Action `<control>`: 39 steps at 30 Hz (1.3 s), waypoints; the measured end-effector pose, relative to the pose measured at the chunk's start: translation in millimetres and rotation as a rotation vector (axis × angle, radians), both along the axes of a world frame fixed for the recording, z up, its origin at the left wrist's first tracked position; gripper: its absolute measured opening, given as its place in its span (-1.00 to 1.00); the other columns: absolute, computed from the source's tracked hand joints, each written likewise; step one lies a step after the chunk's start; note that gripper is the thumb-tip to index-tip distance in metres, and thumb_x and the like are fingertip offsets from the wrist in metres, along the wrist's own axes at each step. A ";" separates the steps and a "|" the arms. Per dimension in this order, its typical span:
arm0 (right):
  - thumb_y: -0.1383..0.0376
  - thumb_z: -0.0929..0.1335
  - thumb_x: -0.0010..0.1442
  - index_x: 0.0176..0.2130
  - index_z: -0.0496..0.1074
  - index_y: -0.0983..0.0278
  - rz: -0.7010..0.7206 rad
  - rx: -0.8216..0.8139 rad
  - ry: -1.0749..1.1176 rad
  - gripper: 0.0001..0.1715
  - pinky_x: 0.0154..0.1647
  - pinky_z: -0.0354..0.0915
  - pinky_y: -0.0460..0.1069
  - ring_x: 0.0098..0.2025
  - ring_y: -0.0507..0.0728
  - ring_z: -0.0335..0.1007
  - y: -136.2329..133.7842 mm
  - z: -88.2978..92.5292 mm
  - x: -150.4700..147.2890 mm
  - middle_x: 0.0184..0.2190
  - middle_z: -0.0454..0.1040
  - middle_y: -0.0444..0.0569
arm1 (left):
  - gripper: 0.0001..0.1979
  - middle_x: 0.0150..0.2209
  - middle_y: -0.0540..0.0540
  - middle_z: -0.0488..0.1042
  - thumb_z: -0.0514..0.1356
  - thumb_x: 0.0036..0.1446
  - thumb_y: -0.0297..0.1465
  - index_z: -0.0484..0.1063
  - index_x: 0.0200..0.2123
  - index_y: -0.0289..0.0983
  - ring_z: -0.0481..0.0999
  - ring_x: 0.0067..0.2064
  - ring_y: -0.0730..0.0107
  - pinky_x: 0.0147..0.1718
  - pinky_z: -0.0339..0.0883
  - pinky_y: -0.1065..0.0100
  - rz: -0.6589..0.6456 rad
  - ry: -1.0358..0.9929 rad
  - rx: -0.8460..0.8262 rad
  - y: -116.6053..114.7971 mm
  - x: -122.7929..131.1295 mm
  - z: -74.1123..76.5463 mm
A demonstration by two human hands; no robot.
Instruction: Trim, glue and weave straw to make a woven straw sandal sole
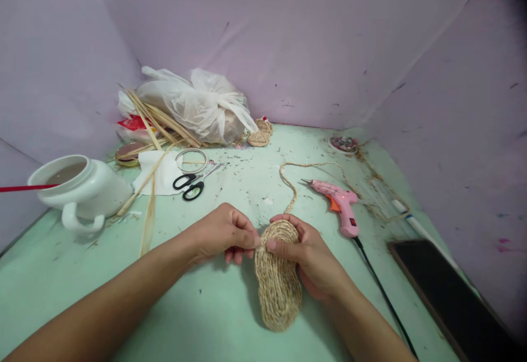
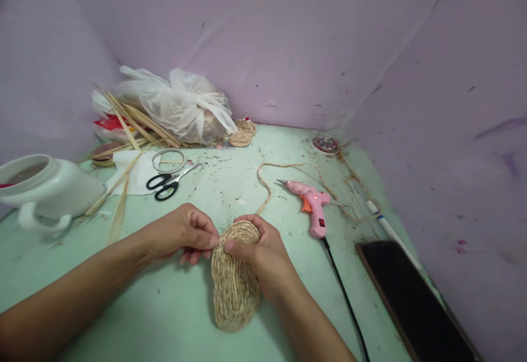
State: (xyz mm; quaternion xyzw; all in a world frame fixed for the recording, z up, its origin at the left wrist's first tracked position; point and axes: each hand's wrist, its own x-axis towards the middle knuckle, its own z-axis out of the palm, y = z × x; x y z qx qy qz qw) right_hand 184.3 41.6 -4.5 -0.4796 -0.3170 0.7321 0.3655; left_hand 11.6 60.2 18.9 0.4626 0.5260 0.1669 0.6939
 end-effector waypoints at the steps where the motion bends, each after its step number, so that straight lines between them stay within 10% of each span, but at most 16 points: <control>1: 0.33 0.52 -0.31 -0.33 0.29 0.27 -0.008 0.000 0.015 -0.49 -0.47 0.26 -0.04 -0.53 0.04 0.32 0.1 -0.2 0.0 -0.58 0.42 -0.18 | -0.90 -0.69 0.03 0.39 0.21 -0.24 -0.41 0.44 -0.61 -0.36 0.28 -0.71 0.61 -0.75 0.10 0.53 -0.004 -0.010 -0.001 0.6 -0.9 1.3; 24: 0.29 0.52 -0.30 -0.47 0.38 0.34 -0.032 0.008 0.007 -0.64 -0.50 0.26 -0.04 -0.56 0.04 0.32 -1.8 -0.4 -2.8 -0.62 0.43 -0.12 | -0.90 -0.72 0.09 0.29 0.16 -0.21 -0.41 0.43 -0.55 -0.32 0.25 -0.67 0.56 -0.67 0.13 0.48 -0.024 0.133 0.165 -3.0 5.5 3.9; 32: 0.31 0.52 -0.26 -0.50 0.40 0.34 -0.183 -0.034 0.094 -0.71 -0.44 0.30 -0.02 -0.52 0.08 0.38 1.3 -2.0 -0.5 -0.60 0.47 -0.08 | -0.76 -0.33 -0.18 0.48 -0.01 -0.08 -0.50 0.44 -0.40 -0.29 0.46 -0.31 0.14 -0.45 0.22 0.28 -0.188 1.313 0.772 22.1 -40.4 9.0; 39: 0.26 0.50 -0.17 -0.49 0.43 0.35 -0.206 -0.046 0.154 -0.75 -0.43 0.29 -0.06 -0.53 0.05 0.37 4.8 -6.9 0.4 -0.59 0.47 -0.09 | -0.76 -0.31 -0.25 0.42 -0.02 -0.11 -0.55 0.41 -0.38 -0.31 0.42 -0.22 0.07 -0.45 0.22 0.28 -0.217 1.447 0.748 37.1 -59.0 -10.0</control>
